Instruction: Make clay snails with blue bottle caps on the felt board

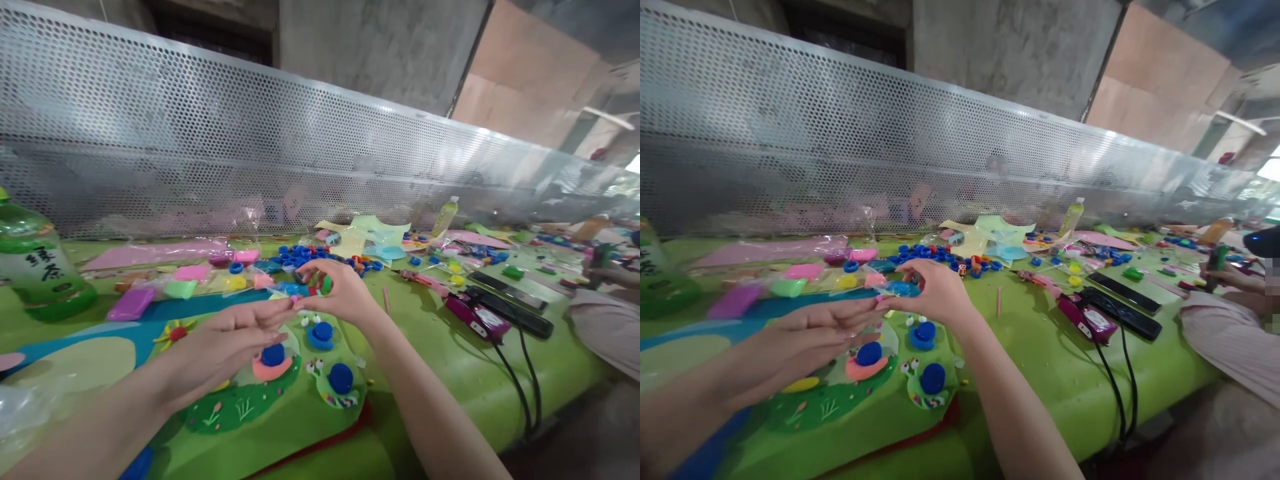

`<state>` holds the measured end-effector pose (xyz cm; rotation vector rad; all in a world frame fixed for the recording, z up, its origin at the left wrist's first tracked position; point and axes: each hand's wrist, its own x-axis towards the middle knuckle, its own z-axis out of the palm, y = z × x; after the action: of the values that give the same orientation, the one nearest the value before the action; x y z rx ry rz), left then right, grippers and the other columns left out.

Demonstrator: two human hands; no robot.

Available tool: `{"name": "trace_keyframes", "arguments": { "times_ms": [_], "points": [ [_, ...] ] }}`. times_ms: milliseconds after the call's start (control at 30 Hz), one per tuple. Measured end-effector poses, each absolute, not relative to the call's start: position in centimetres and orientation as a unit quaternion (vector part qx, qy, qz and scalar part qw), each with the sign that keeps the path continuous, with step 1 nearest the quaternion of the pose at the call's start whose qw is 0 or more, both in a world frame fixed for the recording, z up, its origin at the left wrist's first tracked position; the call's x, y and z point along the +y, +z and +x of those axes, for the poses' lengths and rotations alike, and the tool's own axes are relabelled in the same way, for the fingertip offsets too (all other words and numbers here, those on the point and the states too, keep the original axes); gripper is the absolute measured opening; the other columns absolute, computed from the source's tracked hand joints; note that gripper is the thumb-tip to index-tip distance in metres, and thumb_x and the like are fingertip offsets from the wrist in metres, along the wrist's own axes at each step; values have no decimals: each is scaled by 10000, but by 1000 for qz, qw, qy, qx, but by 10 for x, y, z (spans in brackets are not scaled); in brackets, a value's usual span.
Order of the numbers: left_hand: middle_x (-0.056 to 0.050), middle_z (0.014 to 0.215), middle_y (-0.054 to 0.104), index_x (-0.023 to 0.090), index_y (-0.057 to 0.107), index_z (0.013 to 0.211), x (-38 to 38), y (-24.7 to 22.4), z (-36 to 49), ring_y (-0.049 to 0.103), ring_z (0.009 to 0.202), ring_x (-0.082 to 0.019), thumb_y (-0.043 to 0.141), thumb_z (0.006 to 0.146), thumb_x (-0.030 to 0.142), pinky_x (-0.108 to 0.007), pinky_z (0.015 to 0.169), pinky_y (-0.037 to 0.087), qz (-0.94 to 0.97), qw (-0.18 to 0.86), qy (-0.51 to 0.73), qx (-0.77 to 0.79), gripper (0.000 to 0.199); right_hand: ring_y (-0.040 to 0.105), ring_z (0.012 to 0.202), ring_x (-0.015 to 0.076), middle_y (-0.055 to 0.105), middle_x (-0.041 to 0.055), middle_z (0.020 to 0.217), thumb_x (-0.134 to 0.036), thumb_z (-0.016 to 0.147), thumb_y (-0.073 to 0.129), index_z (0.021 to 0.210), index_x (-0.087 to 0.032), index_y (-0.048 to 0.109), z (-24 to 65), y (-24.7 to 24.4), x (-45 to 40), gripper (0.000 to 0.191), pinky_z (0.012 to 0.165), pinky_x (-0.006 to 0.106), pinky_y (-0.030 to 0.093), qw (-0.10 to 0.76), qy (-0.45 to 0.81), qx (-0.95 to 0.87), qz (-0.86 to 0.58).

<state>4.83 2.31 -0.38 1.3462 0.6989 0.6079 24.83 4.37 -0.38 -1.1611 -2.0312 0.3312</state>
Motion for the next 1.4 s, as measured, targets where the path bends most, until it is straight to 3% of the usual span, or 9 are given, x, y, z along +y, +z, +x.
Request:
{"name": "trace_keyframes", "arguments": {
  "times_ms": [200, 467, 767, 933, 1067, 1400],
  "points": [
    [61, 1346, 413, 321, 584, 1097, 23, -1, 51, 247, 1309, -214, 606, 730, 245, -293, 1005, 392, 586, 690, 265, 332, 375, 515, 685, 127, 624, 10, 901, -411, 659, 702, 976, -196, 594, 250, -3, 44, 398, 638, 255, 414, 340, 145, -813, -450],
    [-43, 1168, 603, 189, 628, 1026, 24, 9, 50, 486, 1165, -232, 640, 732, 285, -316, 914, 470, 530, 736, 268, 324, 310, 547, 729, 143, 633, 24, 881, -457, 689, 668, 932, -172, 618, 261, -2, 48, 378, 673, 273, 434, 322, 186, -809, -455],
    [-34, 832, 726, 198, 682, 811, 30, -5, 53, 653, 894, -182, 729, 641, 348, -277, 845, 480, 530, 694, 286, 394, 231, 555, 730, 137, 646, 32, 892, -443, 708, 654, 905, -179, 628, 253, 0, 42, 331, 615, 250, 427, 293, 234, -818, -436],
    [-43, 828, 723, 201, 678, 734, 33, -4, 53, 660, 853, -183, 746, 610, 392, -235, 747, 499, 536, 675, 298, 410, 237, 568, 749, 114, 652, 14, 853, -330, 826, 542, 882, -187, 652, 252, 3, 39, 190, 612, 227, 425, 353, 253, -810, -394],
    [-20, 753, 717, 195, 668, 719, 33, -6, 52, 662, 770, -152, 744, 611, 391, -201, 642, 485, 538, 671, 305, 409, 236, 575, 734, 108, 652, 14, 873, -250, 791, 602, 930, -204, 667, 249, 2, 36, 160, 589, 219, 436, 393, 293, -806, -331],
    [4, 776, 722, 195, 681, 767, 29, -1, 53, 652, 812, -153, 651, 711, 380, -234, 715, 475, 549, 659, 311, 409, 196, 572, 693, 108, 645, 8, 800, -303, 780, 619, 813, -204, 687, 245, 3, 33, 124, 566, 224, 441, 416, 263, -794, -357]
  ]
}}
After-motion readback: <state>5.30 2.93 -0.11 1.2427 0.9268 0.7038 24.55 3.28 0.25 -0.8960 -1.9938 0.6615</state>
